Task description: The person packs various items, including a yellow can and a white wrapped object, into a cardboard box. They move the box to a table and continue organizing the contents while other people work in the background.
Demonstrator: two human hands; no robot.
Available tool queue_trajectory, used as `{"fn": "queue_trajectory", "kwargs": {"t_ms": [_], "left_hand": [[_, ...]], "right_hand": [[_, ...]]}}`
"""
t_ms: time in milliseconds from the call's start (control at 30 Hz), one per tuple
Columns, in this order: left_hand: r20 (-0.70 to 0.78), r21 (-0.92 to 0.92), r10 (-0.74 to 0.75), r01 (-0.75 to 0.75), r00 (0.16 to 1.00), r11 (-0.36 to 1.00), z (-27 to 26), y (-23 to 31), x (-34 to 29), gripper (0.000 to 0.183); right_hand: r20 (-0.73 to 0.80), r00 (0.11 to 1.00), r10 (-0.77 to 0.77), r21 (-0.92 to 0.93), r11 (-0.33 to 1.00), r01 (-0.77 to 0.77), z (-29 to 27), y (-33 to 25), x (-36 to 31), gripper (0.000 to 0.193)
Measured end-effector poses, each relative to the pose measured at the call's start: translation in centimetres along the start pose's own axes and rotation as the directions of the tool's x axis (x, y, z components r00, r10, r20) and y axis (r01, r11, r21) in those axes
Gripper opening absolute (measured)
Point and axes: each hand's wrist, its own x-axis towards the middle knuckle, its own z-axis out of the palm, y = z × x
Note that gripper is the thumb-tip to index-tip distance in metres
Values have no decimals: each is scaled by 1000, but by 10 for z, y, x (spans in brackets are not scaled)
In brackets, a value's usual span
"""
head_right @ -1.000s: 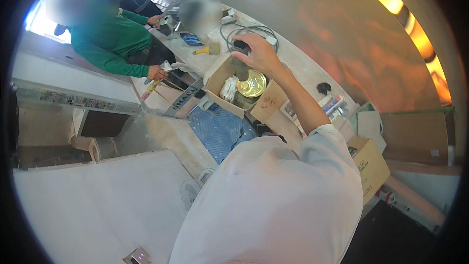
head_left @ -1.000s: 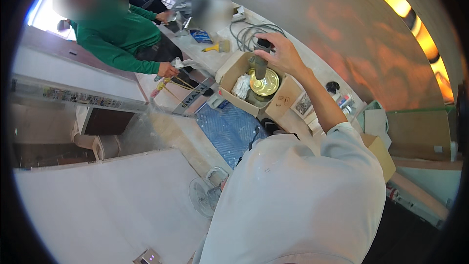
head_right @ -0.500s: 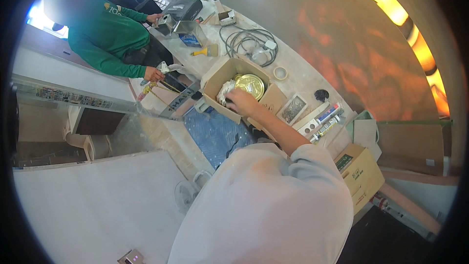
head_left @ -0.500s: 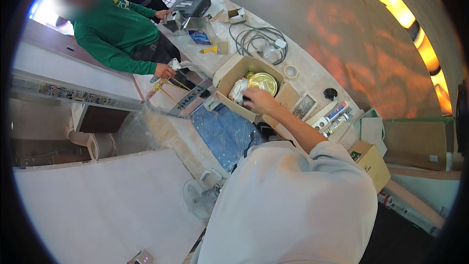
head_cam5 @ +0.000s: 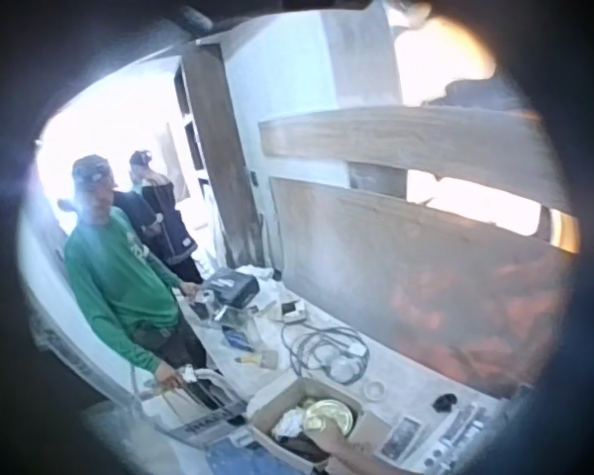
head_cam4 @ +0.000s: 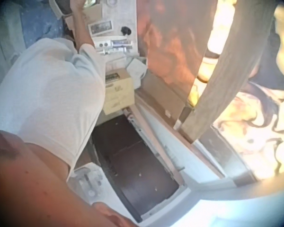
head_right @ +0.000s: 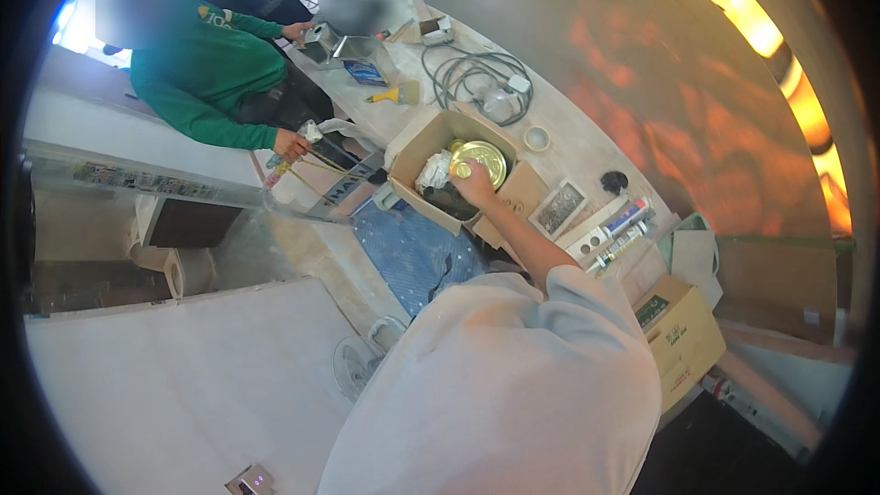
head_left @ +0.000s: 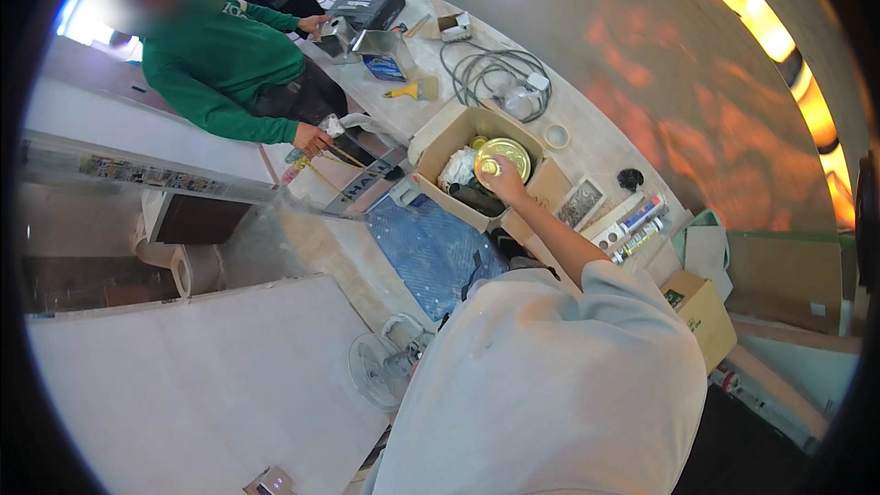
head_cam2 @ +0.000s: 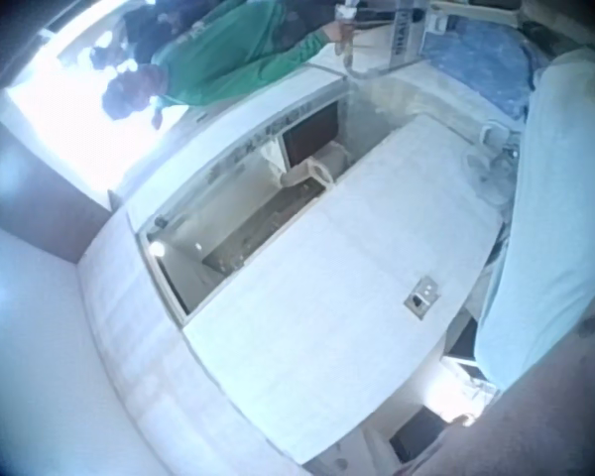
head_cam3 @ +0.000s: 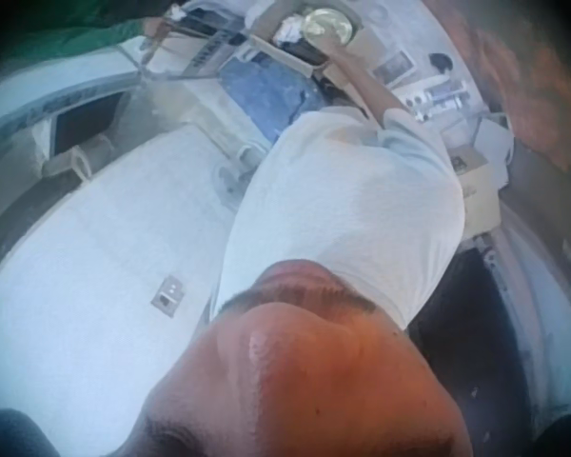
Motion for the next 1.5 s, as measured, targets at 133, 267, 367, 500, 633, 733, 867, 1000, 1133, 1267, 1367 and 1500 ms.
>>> {"fn": "queue_trajectory", "kwargs": {"t_ms": [133, 267, 367, 500, 633, 733, 867, 1000, 1133, 1267, 1367, 1500], "left_hand": [[-34, 11, 26, -26, 999, 1000, 5, 6, -7, 35], [-77, -13, 14, -15, 997, 1000, 14, 8, -14, 35], [-99, -33, 8, -11, 995, 999, 22, 6, -17, 35], [-121, -55, 3, -10, 993, 998, 33, -1, -19, 34], [-137, -70, -12, 3, 990, 998, 44, -7, -21, 34], [-150, -78, -36, 24, 988, 997, 50, -11, -27, 34], [-158, -72, -65, 54, 985, 996, 53, -11, -37, 34], [-164, -77, -96, 84, 982, 993, 57, -7, -43, 34], [-151, -90, -122, 109, 981, 990, 65, -3, -44, 34], [-161, -111, -145, 128, 976, 986, 75, 1, -40, 34], [-155, -266, -181, 135, 971, 955, 79, 8, -30, 34], [-143, -436, -153, 77, 978, 897, 79, 19, -10, 33]], "right_hand": [[-118, 947, 300, -114, 943, -313, 9, 50, 48, 76], [-8, 924, 383, -301, 880, -367, 22, 65, 67, 79], [-38, 945, 325, -279, 905, -322, 27, 58, 70, 70], [-139, 920, 366, -238, 889, -390, 20, 57, 72, 58], [-166, 932, 324, -103, 934, -343, 18, 64, 76, 48], [-131, 955, 265, -171, 943, -285, 22, 64, 76, 47], [-118, 956, 269, -298, 908, -293, 26, 55, 73, 48], [-120, 949, 292, -161, 937, -309, 19, 56, 80, 44], [161, 843, 513, 132, 835, -534, 10, 78, 101, 43], [73, 915, 396, 169, 900, -402, 30, 111, 116, 44], [-73, 959, 274, 146, 954, -262, 45, 129, 115, 51], [123, 927, 355, 251, 893, -375, 32, 104, 101, 53]]}}
